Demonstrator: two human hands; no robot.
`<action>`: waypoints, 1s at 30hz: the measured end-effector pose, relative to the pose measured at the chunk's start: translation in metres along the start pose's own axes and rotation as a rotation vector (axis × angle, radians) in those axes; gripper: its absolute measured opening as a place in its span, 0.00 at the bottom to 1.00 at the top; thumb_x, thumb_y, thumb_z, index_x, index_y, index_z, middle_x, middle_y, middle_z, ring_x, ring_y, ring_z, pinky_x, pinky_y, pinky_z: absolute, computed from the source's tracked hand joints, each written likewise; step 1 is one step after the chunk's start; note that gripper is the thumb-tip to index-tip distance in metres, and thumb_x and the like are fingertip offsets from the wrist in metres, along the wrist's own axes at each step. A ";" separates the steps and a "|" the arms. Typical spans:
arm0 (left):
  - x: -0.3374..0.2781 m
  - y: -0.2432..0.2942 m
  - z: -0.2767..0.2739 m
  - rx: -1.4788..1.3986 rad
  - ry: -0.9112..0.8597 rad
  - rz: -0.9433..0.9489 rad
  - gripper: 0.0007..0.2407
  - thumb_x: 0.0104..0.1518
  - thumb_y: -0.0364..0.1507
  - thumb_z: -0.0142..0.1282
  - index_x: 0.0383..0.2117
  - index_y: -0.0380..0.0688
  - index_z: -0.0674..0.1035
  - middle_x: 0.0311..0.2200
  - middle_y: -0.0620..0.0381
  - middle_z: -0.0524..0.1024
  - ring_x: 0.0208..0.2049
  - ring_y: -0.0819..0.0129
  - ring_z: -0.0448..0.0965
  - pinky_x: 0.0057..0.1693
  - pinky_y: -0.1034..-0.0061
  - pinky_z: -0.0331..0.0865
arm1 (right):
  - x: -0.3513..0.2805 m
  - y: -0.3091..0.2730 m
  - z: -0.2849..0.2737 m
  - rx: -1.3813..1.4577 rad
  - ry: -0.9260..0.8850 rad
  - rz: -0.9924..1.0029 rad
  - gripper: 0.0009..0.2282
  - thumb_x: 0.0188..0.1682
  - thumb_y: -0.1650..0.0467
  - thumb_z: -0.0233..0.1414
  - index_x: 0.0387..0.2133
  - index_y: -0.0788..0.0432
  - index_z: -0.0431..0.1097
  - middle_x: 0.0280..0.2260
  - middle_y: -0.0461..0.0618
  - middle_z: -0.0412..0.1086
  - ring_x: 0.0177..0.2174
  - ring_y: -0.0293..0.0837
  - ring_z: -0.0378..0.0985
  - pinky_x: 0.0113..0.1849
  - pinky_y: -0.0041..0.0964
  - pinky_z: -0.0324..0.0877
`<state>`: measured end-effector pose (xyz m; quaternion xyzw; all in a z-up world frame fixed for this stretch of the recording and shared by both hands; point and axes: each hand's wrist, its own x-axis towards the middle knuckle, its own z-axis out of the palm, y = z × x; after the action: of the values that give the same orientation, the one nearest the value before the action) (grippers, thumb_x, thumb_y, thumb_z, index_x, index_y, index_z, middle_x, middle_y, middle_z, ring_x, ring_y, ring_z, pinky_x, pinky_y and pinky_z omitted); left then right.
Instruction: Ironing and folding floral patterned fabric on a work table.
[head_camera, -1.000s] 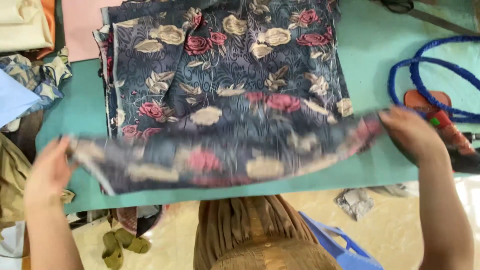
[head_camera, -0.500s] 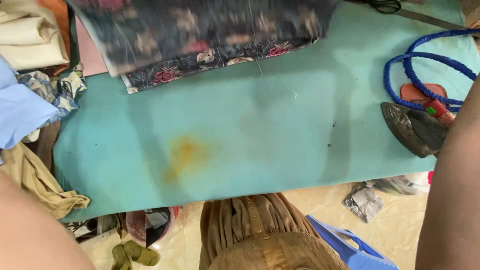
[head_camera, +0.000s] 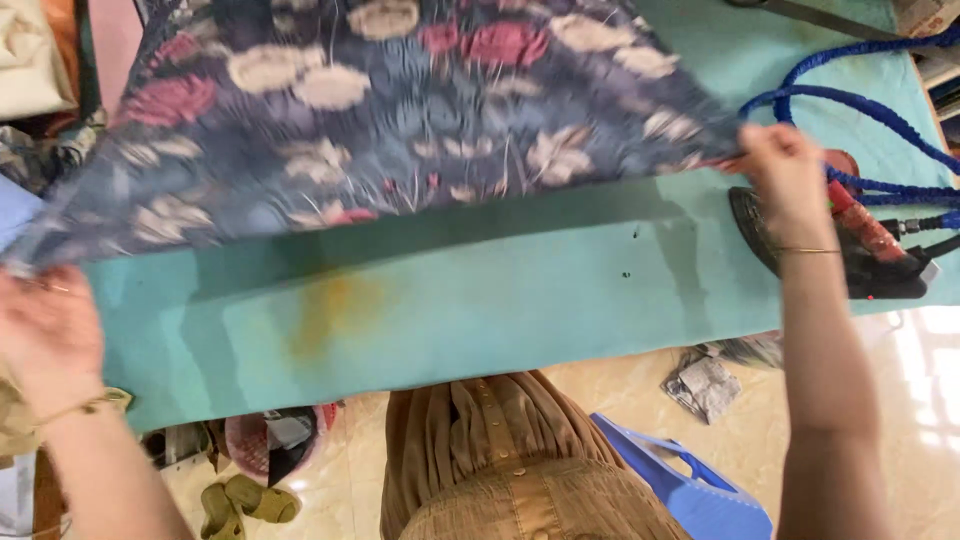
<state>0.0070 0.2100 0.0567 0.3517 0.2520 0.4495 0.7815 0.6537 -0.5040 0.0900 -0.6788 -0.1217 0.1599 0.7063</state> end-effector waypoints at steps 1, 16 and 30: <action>-0.012 -0.025 -0.012 -0.015 0.013 0.000 0.07 0.76 0.33 0.56 0.45 0.43 0.75 0.43 0.57 0.76 0.40 0.67 0.75 0.57 0.73 0.71 | -0.005 0.022 0.004 -0.128 -0.031 0.019 0.07 0.62 0.69 0.58 0.36 0.61 0.73 0.33 0.45 0.73 0.31 0.37 0.75 0.36 0.30 0.70; -0.157 -0.080 -0.010 0.252 0.303 -0.051 0.08 0.69 0.20 0.61 0.46 0.39 0.73 0.42 0.55 0.80 0.38 0.72 0.77 0.54 0.72 0.75 | -0.063 0.124 -0.036 -0.305 -0.048 0.229 0.08 0.54 0.69 0.59 0.39 0.63 0.76 0.32 0.43 0.75 0.30 0.33 0.74 0.33 0.30 0.70; -0.239 -0.060 -0.070 0.577 0.276 -0.279 0.16 0.62 0.27 0.64 0.55 0.44 0.77 0.47 0.59 0.78 0.44 0.75 0.77 0.51 0.81 0.72 | -0.170 0.123 -0.086 -0.231 -0.078 0.417 0.10 0.55 0.69 0.57 0.47 0.60 0.75 0.33 0.41 0.71 0.30 0.32 0.69 0.34 0.26 0.65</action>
<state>-0.1239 0.0012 -0.0151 0.4561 0.5177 0.2920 0.6623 0.5232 -0.6463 -0.0290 -0.7588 -0.0238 0.3134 0.5704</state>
